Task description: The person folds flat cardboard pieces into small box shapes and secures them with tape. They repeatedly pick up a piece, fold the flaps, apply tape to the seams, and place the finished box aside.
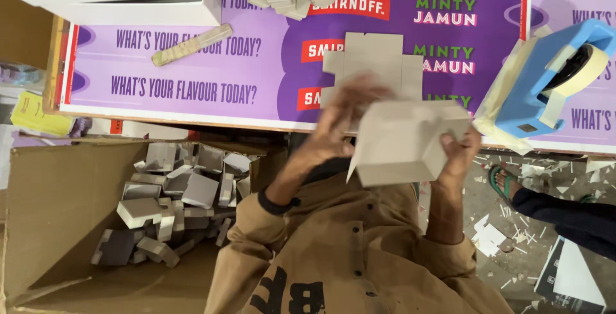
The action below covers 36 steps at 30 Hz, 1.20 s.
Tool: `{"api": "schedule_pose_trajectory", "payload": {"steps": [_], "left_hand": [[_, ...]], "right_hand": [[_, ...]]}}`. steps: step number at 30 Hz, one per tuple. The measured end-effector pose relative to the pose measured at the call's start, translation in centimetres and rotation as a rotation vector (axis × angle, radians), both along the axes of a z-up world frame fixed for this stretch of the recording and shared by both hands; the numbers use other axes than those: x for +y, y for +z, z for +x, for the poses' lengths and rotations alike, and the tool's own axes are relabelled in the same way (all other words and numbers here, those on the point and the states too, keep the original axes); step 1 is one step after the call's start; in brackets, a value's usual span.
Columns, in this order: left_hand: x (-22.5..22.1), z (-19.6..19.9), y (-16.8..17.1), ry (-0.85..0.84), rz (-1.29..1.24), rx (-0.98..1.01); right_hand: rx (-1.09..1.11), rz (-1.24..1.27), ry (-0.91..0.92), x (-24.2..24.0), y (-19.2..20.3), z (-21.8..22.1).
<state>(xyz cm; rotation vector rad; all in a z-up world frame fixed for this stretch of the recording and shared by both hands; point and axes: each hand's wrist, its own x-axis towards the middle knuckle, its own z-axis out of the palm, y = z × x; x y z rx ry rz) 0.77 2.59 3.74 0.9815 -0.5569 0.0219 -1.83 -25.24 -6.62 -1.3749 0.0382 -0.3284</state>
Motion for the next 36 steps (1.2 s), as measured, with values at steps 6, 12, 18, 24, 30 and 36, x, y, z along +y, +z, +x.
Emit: {"api": "schedule_pose_trajectory", "payload": {"steps": [6, 12, 18, 24, 30, 36], "left_hand": [[-2.9, 0.2, -2.4, 0.047, 0.434, 0.140], [-3.6, 0.5, -2.0, 0.670, 0.445, -0.034], [-5.6, 3.2, -2.7, 0.634, 0.547, -0.126], [-3.8, 2.6, -4.4, 0.589, 0.779, -0.452], [-3.0, 4.1, -3.6, 0.494, 0.806, -0.553], [-3.1, 3.6, -2.9, 0.561, 0.771, -0.457]], "right_hand": [[-0.082, -0.342, -0.027, 2.6, 3.0, -0.1], [-0.373, -0.630, -0.146, 6.2, 9.3, 1.7], [-0.339, -0.599, 0.117, 8.7, 9.0, 4.0], [-0.065, -0.140, 0.190, 7.4, 5.8, 4.4], [-0.043, 0.070, 0.145, 7.1, 4.1, 4.9], [-0.100, -0.039, 0.140, 6.8, 3.9, 4.7]]}}
